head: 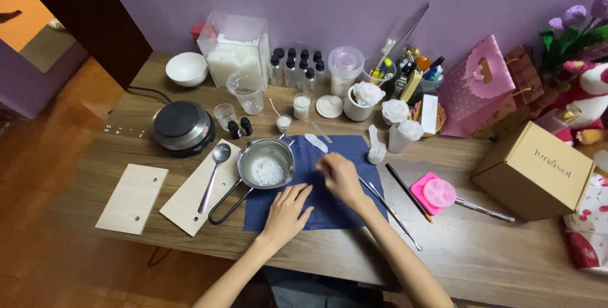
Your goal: Preparing materials for candle making by scooping wax powder into a melting pot and organizing the workspace.
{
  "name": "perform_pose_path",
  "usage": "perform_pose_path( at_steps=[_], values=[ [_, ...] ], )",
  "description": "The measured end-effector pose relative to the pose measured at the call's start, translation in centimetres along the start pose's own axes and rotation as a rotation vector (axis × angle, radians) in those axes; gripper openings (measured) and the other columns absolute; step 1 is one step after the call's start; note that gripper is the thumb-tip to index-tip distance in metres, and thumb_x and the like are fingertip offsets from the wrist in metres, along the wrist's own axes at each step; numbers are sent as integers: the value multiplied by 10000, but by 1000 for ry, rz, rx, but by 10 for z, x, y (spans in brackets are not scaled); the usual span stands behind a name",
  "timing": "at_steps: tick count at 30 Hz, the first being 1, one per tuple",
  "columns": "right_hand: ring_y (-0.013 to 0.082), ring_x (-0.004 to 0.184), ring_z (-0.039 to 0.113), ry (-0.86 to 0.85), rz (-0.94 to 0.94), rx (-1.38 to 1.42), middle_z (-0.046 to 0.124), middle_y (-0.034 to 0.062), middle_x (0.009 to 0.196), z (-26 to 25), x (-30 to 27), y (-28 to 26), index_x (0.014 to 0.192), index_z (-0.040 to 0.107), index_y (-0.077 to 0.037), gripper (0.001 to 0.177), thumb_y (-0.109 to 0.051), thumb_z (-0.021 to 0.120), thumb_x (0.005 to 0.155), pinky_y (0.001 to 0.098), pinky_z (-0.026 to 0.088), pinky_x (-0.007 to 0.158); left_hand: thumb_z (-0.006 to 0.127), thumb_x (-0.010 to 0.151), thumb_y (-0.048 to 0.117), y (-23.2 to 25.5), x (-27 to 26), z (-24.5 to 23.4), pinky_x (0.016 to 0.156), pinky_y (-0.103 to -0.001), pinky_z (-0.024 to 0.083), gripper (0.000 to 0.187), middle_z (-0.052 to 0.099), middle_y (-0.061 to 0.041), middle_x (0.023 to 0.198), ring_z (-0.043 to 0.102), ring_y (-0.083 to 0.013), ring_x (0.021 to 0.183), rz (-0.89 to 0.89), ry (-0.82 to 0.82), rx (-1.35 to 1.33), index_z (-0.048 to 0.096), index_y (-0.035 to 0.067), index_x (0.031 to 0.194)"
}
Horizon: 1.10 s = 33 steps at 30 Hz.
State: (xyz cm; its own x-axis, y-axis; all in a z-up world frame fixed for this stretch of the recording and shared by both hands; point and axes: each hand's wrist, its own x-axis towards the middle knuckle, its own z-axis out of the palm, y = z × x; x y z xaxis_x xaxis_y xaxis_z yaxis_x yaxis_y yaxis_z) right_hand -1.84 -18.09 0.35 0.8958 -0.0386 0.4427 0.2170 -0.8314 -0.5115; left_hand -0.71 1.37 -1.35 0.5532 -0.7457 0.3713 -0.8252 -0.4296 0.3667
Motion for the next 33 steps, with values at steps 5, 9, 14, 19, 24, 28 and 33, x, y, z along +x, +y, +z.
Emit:
perform_pose_path(
  at_steps=[5, 9, 14, 19, 24, 28, 33],
  values=[
    [280, 672, 588, 28, -18, 218, 557, 76, 661, -6, 43, -64, 783, 586, -102, 95, -24, 640, 770, 349, 486, 618, 613, 799, 118, -15, -11, 6, 675, -316, 450, 273, 574, -33, 921, 557, -212, 894, 48, 107, 25, 626, 109, 1071],
    [315, 711, 590, -203, -261, 59, 599, 103, 686, 29, 55, -62, 725, 598, -67, 142, 70, 589, 686, 376, 489, 637, 618, 830, 220, -19, -13, 8, 685, -329, 463, 159, 632, -42, 858, 608, -225, 905, -19, 152, 60, 693, 113, 919],
    [207, 734, 552, -197, -391, -207, 571, -7, 684, 24, 56, -47, 645, 591, -179, 87, -127, 660, 637, 337, 431, 639, 636, 826, 301, -23, -13, 11, 706, -339, 468, 202, 648, -28, 854, 603, -215, 935, -33, 182, 81, 708, 141, 925],
    [228, 851, 568, -81, -95, -47, 662, 52, 965, -35, 17, -52, 941, 689, -96, 280, -354, 614, 865, 352, 416, 715, 545, 841, 538, -7, -13, 0, 944, -441, 328, 655, 387, -187, 1420, 364, -318, 1275, 47, -94, 169, 528, 29, 1253],
    [315, 1325, 301, -285, 34, -357, 366, 91, 1435, -20, -63, -9, 1340, 445, -158, 558, -485, 484, 889, 467, 368, 848, 522, 785, 701, 9, -9, 10, 1083, -489, 149, 987, 151, -197, 1527, 124, -322, 1412, 39, -129, 191, 285, -31, 1403],
    [339, 1432, 47, -383, 40, -436, 162, 71, 1549, -13, -76, -15, 1448, 294, -229, 599, -507, 370, 923, 488, 276, 930, 479, 777, 730, 14, 2, 17, 1099, -518, 80, 1024, 116, -198, 1531, 71, -327, 1420, 31, -118, 105, 236, -18, 1433],
    [258, 1319, 236, -428, 122, -403, 333, 10, 1416, -20, -57, -13, 1402, 374, -282, 596, -553, 455, 877, 464, 285, 913, 477, 793, 699, 8, 4, -4, 1103, -477, 130, 1017, 155, -243, 1511, 117, -339, 1414, 14, -164, 72, 232, -75, 1406]
  ],
)
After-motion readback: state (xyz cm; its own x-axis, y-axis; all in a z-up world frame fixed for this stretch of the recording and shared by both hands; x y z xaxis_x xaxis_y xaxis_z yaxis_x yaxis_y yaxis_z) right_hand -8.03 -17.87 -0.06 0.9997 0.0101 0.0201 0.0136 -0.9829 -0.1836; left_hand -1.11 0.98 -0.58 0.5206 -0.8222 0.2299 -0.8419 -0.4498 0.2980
